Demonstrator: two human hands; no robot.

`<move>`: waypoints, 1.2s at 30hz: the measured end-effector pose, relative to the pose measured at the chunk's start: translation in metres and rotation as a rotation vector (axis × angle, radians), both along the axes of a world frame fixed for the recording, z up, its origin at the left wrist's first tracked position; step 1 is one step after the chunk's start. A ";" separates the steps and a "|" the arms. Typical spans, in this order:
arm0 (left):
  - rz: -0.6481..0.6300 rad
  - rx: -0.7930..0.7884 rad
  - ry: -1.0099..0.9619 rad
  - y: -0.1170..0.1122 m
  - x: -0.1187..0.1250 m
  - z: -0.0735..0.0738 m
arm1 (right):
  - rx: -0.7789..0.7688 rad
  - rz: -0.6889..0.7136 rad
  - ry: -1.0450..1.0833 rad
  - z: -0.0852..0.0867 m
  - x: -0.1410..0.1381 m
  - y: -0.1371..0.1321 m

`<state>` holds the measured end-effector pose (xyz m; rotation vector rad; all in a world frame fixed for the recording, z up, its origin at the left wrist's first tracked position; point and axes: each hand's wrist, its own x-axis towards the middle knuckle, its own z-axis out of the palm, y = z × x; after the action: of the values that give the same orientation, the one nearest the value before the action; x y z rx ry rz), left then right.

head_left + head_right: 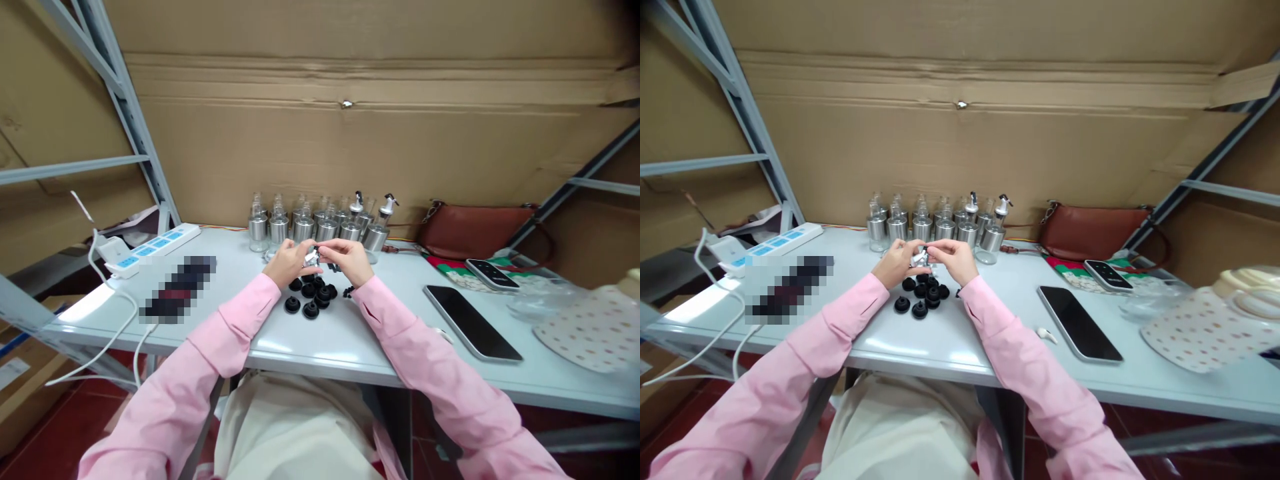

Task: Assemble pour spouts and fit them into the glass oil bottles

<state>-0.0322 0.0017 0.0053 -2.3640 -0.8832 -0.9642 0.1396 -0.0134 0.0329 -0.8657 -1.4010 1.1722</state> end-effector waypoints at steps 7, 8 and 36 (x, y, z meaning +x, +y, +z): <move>-0.024 -0.042 0.054 0.002 -0.001 -0.002 | -0.051 0.025 0.036 -0.005 0.002 0.002; -0.026 -0.062 0.051 0.001 0.000 -0.002 | -0.059 0.041 0.042 -0.006 0.003 0.002; -0.175 -0.169 -0.173 0.002 0.000 -0.006 | -0.012 0.099 0.007 0.008 -0.004 -0.003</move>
<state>-0.0324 0.0041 -0.0009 -2.5645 -0.8617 -1.2220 0.1358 -0.0163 0.0408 -0.8074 -1.4462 1.2589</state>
